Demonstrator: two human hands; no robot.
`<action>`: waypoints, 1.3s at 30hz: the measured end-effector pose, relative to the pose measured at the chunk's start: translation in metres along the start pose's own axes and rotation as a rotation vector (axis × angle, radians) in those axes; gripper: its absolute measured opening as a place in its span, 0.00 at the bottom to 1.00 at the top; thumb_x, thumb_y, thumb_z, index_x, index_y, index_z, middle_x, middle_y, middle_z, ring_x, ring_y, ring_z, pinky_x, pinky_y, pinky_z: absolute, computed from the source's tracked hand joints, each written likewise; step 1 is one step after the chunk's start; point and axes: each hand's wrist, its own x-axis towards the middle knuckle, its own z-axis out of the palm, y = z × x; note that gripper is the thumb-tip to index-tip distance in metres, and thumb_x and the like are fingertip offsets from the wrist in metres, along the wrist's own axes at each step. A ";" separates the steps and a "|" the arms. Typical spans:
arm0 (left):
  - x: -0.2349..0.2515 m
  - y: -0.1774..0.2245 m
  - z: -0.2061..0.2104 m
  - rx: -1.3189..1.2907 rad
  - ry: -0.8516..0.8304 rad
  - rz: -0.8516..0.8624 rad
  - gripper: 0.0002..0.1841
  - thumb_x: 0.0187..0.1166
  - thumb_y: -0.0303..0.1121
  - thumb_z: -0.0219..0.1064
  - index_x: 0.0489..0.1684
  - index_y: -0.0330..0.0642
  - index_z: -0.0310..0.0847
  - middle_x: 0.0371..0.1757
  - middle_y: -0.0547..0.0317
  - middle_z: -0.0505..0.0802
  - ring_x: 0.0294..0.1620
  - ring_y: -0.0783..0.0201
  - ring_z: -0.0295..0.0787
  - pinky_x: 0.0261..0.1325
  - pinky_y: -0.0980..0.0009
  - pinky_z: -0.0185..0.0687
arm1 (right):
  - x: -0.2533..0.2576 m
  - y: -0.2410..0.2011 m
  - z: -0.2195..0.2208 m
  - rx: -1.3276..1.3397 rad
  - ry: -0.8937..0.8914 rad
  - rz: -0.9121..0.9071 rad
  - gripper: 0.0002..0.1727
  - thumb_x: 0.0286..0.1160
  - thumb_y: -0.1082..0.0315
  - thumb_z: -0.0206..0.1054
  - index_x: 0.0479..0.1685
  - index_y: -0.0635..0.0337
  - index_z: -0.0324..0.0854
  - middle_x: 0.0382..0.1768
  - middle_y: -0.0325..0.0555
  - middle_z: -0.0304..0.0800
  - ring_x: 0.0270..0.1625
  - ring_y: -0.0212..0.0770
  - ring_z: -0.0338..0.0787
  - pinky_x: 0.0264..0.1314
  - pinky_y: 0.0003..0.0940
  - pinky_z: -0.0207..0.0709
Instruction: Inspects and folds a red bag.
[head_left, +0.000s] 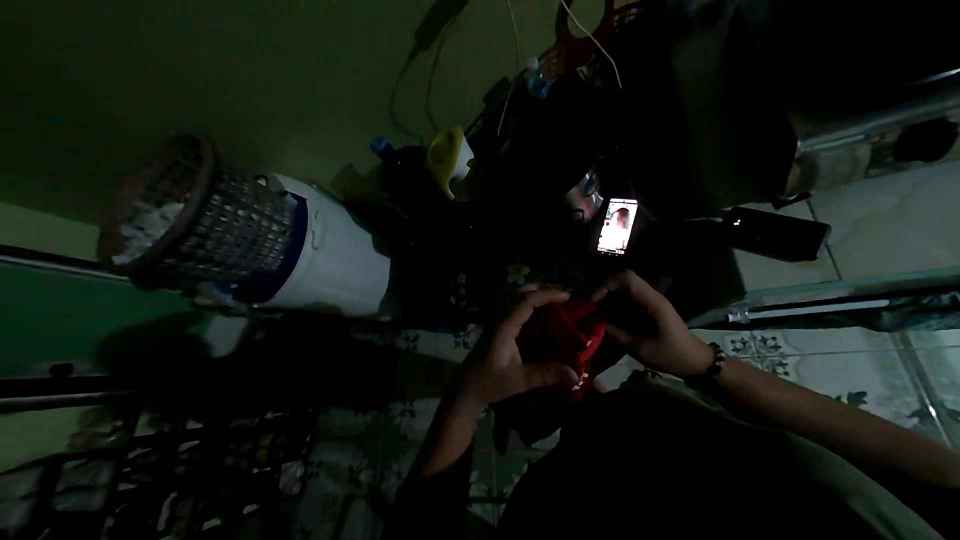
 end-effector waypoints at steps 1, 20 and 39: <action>-0.001 0.003 0.005 0.090 0.038 0.002 0.46 0.56 0.63 0.83 0.74 0.43 0.76 0.83 0.52 0.75 0.83 0.61 0.71 0.79 0.59 0.77 | 0.001 -0.001 0.000 0.010 0.030 -0.002 0.20 0.70 0.77 0.71 0.61 0.59 0.75 0.51 0.36 0.88 0.49 0.24 0.89 0.53 0.24 0.88; 0.007 0.014 0.031 0.569 0.395 0.345 0.06 0.82 0.29 0.69 0.46 0.41 0.93 0.37 0.54 0.89 0.39 0.66 0.87 0.45 0.74 0.86 | 0.007 0.000 -0.004 -0.043 0.049 -0.012 0.05 0.68 0.72 0.76 0.36 0.62 0.85 0.39 0.39 0.87 0.41 0.24 0.87 0.46 0.19 0.85; -0.028 -0.004 -0.016 0.735 0.406 0.005 0.31 0.67 0.56 0.79 0.67 0.48 0.88 0.56 0.50 0.92 0.59 0.55 0.86 0.66 0.50 0.79 | 0.004 0.012 -0.045 0.227 0.300 0.261 0.10 0.72 0.76 0.73 0.45 0.52 0.81 0.38 0.34 0.91 0.36 0.28 0.90 0.40 0.26 0.88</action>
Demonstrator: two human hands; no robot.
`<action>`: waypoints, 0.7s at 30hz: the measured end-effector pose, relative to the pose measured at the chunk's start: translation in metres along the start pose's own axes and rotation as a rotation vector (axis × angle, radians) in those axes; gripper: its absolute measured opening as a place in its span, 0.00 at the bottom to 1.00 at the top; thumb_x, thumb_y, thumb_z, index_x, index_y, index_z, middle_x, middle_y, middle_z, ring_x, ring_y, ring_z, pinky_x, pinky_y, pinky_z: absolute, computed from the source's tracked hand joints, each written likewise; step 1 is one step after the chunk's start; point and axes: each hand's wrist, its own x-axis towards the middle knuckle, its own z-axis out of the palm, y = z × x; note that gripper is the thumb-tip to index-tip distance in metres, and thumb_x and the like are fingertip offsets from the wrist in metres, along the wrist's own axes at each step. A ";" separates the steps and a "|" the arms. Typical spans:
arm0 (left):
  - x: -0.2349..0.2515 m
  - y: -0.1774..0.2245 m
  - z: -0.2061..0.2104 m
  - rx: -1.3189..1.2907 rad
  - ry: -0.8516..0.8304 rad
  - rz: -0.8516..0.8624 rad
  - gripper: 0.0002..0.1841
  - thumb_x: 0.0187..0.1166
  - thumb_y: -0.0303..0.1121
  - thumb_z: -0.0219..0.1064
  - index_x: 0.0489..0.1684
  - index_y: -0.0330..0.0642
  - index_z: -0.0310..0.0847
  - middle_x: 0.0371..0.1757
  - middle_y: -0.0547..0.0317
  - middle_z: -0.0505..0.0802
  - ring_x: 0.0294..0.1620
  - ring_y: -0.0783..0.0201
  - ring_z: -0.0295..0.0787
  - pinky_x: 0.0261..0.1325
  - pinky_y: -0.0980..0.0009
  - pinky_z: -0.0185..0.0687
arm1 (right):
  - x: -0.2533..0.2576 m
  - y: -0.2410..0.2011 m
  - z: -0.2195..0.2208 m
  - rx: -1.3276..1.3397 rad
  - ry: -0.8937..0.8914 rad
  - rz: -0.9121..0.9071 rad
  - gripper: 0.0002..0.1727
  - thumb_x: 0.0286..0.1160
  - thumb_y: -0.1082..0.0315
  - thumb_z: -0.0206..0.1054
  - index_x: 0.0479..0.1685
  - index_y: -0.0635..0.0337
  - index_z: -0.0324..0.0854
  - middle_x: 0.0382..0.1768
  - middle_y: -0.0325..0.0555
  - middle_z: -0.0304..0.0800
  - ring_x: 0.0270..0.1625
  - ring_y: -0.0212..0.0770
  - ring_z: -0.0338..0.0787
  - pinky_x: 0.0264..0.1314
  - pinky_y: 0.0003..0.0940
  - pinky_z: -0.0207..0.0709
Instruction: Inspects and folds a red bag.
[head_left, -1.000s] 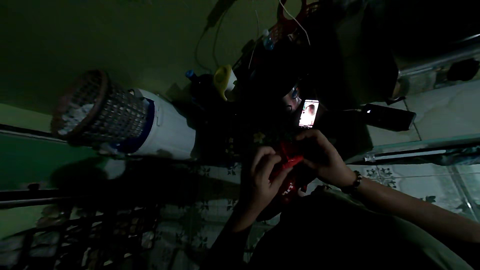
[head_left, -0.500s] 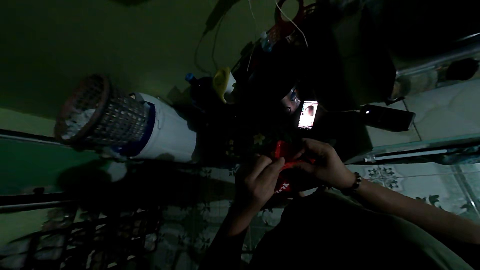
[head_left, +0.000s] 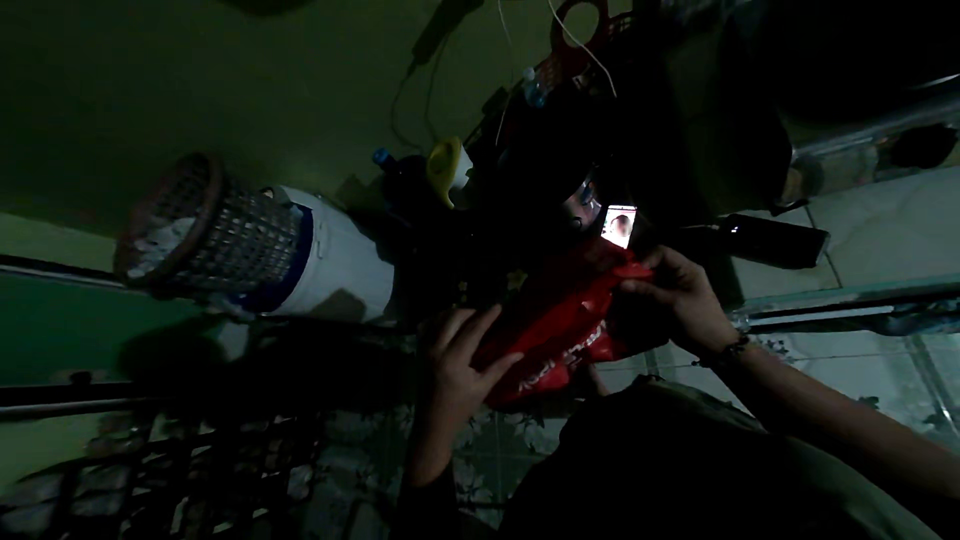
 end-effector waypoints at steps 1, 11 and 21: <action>-0.005 -0.005 -0.005 -0.021 0.005 -0.040 0.32 0.66 0.56 0.80 0.66 0.46 0.89 0.60 0.49 0.90 0.63 0.54 0.85 0.68 0.52 0.80 | 0.001 0.001 -0.006 0.040 0.038 0.031 0.09 0.73 0.75 0.72 0.45 0.51 0.80 0.37 0.34 0.91 0.36 0.28 0.90 0.40 0.26 0.88; -0.030 0.014 0.032 -0.974 0.157 -0.444 0.33 0.64 0.28 0.80 0.71 0.48 0.68 0.59 0.68 0.91 0.58 0.71 0.90 0.63 0.68 0.90 | -0.001 0.022 -0.020 0.283 0.120 0.137 0.10 0.80 0.72 0.64 0.54 0.47 0.77 0.42 0.36 0.92 0.38 0.29 0.92 0.42 0.27 0.89; -0.028 0.020 0.043 -0.599 0.080 -0.197 0.21 0.68 0.26 0.79 0.61 0.34 0.88 0.66 0.47 0.90 0.62 0.63 0.90 0.63 0.66 0.91 | -0.019 0.036 -0.037 -0.305 0.039 -0.077 0.45 0.58 0.69 0.77 0.82 0.50 0.61 0.84 0.42 0.67 0.79 0.38 0.77 0.72 0.38 0.82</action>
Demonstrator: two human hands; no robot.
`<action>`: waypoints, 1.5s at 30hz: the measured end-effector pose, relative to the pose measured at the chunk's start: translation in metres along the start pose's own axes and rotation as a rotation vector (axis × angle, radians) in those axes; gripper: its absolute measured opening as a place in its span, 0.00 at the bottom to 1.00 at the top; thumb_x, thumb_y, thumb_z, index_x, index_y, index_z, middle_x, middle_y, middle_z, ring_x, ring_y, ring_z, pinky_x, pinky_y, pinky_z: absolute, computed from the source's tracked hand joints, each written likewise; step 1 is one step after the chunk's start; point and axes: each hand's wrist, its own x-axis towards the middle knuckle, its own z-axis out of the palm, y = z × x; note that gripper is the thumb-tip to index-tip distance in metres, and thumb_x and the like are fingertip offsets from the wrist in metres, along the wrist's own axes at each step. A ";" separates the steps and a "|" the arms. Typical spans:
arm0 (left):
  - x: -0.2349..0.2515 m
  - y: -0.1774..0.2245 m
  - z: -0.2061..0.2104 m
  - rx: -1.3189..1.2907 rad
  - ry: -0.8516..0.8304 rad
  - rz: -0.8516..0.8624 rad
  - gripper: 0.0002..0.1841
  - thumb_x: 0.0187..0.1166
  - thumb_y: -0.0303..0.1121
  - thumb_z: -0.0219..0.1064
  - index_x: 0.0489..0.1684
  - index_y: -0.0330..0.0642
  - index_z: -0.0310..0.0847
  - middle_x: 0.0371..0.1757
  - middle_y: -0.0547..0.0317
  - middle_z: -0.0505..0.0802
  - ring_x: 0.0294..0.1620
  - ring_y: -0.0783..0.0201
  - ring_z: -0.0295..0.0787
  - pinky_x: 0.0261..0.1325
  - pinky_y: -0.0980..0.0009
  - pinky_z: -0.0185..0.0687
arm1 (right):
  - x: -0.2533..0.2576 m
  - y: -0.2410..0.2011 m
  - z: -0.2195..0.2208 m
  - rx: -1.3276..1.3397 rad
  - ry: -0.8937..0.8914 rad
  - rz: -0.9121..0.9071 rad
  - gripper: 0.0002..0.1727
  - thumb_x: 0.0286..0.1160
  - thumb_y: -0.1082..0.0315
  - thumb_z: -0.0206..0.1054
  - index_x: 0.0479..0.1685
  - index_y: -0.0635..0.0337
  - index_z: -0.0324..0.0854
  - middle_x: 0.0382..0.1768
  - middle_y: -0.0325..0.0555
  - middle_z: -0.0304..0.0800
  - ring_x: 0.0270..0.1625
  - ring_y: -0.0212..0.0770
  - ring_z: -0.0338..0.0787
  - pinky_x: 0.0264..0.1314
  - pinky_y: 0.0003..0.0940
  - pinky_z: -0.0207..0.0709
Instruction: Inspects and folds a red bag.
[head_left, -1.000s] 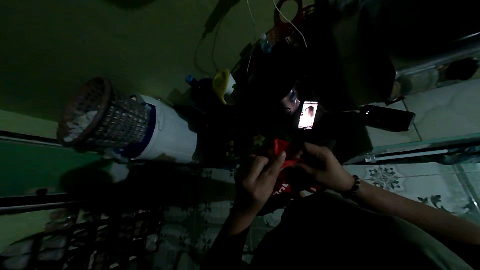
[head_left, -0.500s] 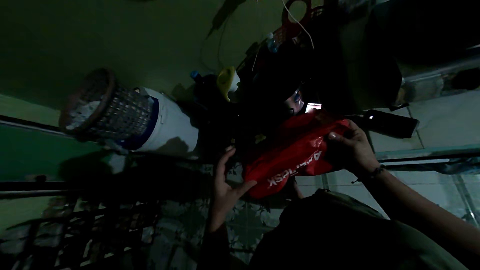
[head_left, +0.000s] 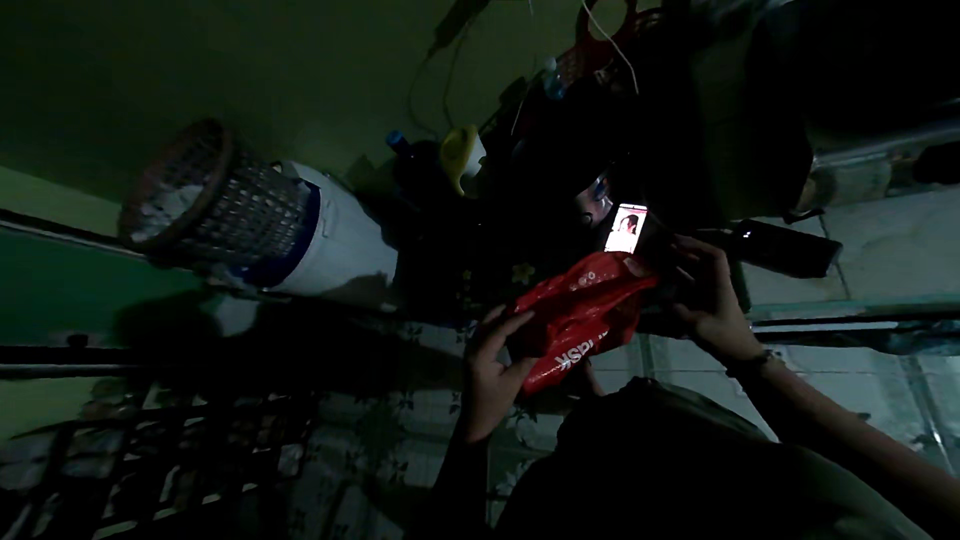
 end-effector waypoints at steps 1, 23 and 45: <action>0.000 0.001 0.003 0.023 -0.033 -0.011 0.23 0.67 0.28 0.80 0.64 0.35 0.87 0.67 0.46 0.88 0.63 0.62 0.89 0.64 0.66 0.90 | -0.004 -0.006 0.005 -0.098 -0.024 -0.122 0.39 0.60 0.65 0.79 0.76 0.55 0.67 0.82 0.47 0.67 0.81 0.41 0.74 0.77 0.39 0.79; 0.010 0.000 0.009 -0.317 0.010 -0.597 0.10 0.84 0.25 0.63 0.51 0.33 0.90 0.47 0.57 0.95 0.47 0.69 0.91 0.54 0.70 0.88 | -0.019 -0.039 0.085 -0.368 -0.342 -0.694 0.06 0.77 0.70 0.68 0.34 0.62 0.83 0.37 0.54 0.87 0.46 0.51 0.88 0.51 0.43 0.84; 0.020 -0.013 -0.004 -0.416 -0.173 -0.519 0.16 0.88 0.28 0.58 0.69 0.35 0.81 0.54 0.53 0.92 0.51 0.63 0.91 0.57 0.63 0.89 | -0.022 -0.049 0.084 -0.457 -0.515 -0.515 0.08 0.78 0.73 0.64 0.48 0.61 0.89 0.46 0.54 0.90 0.48 0.50 0.92 0.50 0.44 0.88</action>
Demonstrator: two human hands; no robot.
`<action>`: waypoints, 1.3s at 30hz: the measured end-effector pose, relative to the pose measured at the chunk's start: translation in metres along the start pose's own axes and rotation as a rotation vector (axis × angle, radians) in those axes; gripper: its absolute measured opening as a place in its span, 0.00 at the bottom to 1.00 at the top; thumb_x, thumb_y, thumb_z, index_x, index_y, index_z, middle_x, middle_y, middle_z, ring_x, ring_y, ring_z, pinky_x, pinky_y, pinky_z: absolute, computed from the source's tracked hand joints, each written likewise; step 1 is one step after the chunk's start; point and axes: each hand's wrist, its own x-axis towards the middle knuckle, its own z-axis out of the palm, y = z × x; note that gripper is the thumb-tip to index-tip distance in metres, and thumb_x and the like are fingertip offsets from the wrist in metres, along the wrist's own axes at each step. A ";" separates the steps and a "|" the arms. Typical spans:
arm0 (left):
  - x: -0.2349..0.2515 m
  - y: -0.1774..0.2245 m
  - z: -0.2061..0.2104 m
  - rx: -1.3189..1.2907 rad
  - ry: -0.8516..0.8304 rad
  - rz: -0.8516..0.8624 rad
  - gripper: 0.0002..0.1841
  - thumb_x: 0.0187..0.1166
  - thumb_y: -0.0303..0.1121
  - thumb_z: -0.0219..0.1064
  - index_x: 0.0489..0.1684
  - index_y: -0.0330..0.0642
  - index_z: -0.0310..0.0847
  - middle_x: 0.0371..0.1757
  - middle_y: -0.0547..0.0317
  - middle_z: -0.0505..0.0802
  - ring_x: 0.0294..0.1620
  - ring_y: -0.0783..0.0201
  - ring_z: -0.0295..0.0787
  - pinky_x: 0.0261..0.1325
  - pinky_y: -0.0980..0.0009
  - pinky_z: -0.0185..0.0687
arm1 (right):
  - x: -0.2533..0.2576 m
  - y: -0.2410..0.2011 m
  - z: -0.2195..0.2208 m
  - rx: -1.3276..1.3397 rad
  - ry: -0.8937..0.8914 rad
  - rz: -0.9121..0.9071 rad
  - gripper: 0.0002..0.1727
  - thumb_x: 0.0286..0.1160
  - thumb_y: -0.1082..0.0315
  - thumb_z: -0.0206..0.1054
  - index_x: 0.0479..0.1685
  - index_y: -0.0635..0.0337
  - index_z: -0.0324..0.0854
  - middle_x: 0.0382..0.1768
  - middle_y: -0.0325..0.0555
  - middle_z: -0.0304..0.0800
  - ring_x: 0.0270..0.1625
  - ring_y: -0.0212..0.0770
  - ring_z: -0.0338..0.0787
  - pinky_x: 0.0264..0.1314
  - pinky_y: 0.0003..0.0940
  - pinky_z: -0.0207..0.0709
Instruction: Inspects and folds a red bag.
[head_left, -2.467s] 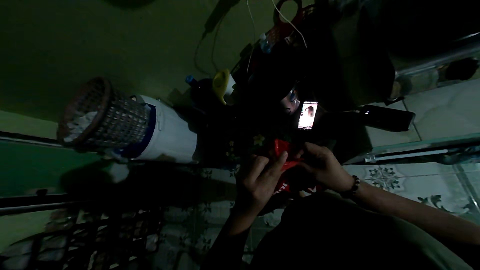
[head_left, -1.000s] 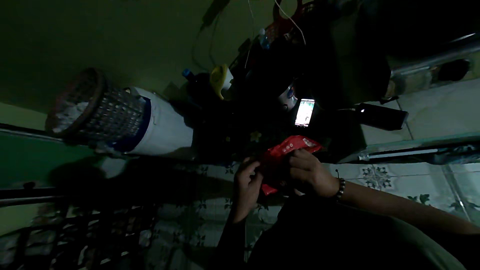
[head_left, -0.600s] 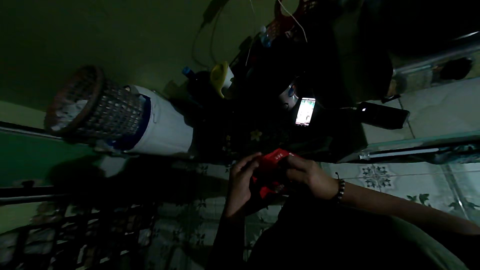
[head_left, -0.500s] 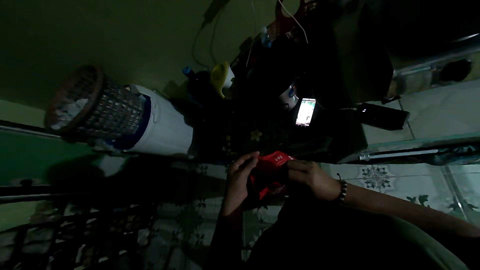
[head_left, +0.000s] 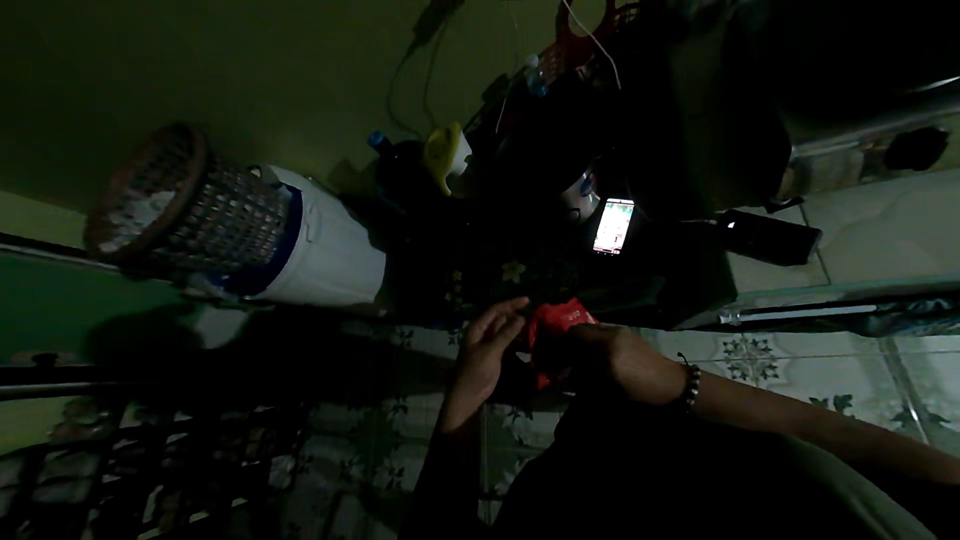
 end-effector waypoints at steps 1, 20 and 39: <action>-0.002 -0.001 -0.009 0.036 0.004 0.008 0.18 0.90 0.31 0.55 0.73 0.36 0.79 0.58 0.51 0.92 0.55 0.61 0.91 0.60 0.61 0.89 | -0.002 0.001 -0.003 -0.003 0.064 0.033 0.09 0.78 0.72 0.64 0.47 0.61 0.89 0.44 0.52 0.90 0.45 0.47 0.91 0.49 0.41 0.88; -0.009 -0.042 -0.041 0.080 0.344 -0.270 0.34 0.91 0.35 0.57 0.94 0.40 0.46 0.89 0.38 0.64 0.83 0.48 0.72 0.77 0.53 0.79 | -0.044 0.036 -0.022 0.019 0.464 0.111 0.11 0.77 0.70 0.71 0.53 0.63 0.92 0.45 0.48 0.90 0.50 0.30 0.87 0.57 0.21 0.82; 0.070 -0.052 -0.042 -0.052 -0.224 0.185 0.64 0.54 0.78 0.72 0.95 0.51 0.51 0.85 0.58 0.78 0.79 0.61 0.78 0.74 0.62 0.80 | -0.058 0.017 -0.026 0.162 0.320 0.016 0.11 0.81 0.69 0.64 0.52 0.61 0.91 0.47 0.51 0.90 0.53 0.36 0.88 0.61 0.27 0.82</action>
